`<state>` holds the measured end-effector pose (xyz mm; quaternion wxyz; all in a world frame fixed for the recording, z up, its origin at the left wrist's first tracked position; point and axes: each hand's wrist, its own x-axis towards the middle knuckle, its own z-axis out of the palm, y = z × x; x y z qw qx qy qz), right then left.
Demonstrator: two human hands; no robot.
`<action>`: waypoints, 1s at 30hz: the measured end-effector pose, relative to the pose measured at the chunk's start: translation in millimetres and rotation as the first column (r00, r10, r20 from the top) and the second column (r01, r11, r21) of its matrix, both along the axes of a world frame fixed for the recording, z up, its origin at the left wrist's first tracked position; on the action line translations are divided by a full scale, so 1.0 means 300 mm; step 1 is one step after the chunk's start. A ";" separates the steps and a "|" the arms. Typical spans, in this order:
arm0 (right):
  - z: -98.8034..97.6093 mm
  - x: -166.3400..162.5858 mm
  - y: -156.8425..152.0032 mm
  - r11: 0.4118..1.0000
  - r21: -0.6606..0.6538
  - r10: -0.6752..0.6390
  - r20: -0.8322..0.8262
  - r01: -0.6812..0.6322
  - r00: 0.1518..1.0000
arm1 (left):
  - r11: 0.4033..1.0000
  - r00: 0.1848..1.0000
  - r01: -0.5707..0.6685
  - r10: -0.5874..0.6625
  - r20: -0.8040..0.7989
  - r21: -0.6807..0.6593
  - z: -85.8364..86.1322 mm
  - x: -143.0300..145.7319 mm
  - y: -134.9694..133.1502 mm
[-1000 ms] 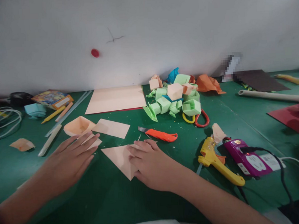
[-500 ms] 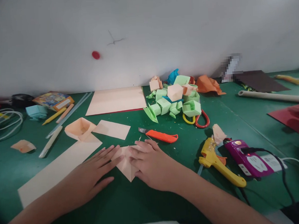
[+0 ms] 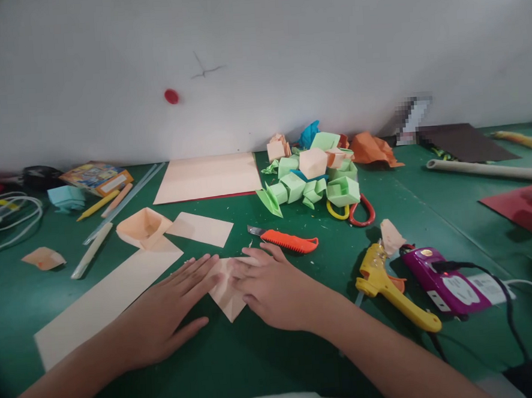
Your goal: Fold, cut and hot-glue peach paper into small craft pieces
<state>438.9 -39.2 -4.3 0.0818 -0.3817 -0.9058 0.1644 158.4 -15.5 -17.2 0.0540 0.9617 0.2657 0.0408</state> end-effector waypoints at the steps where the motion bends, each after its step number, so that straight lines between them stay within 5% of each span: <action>1: 0.000 0.004 0.005 1.000 -0.006 -0.001 -0.011 0.001 1.000 | 1.000 1.000 0.000 0.000 -0.004 0.002 0.000 0.001 0.000; 11: -0.007 0.042 0.040 0.996 -0.091 0.016 -0.037 -0.019 0.999 | 1.000 0.997 0.018 -0.019 -0.071 -0.012 0.007 -0.001 0.009; 21: 0.011 0.031 0.022 0.996 0.083 0.019 0.047 -0.023 0.999 | 0.998 0.998 0.037 -0.040 -0.054 -0.046 0.030 0.005 0.016; 30: 0.024 0.065 0.037 0.999 0.048 -0.023 0.073 0.020 0.997 | 0.997 0.999 0.037 -0.039 -0.033 -0.071 0.031 0.001 0.023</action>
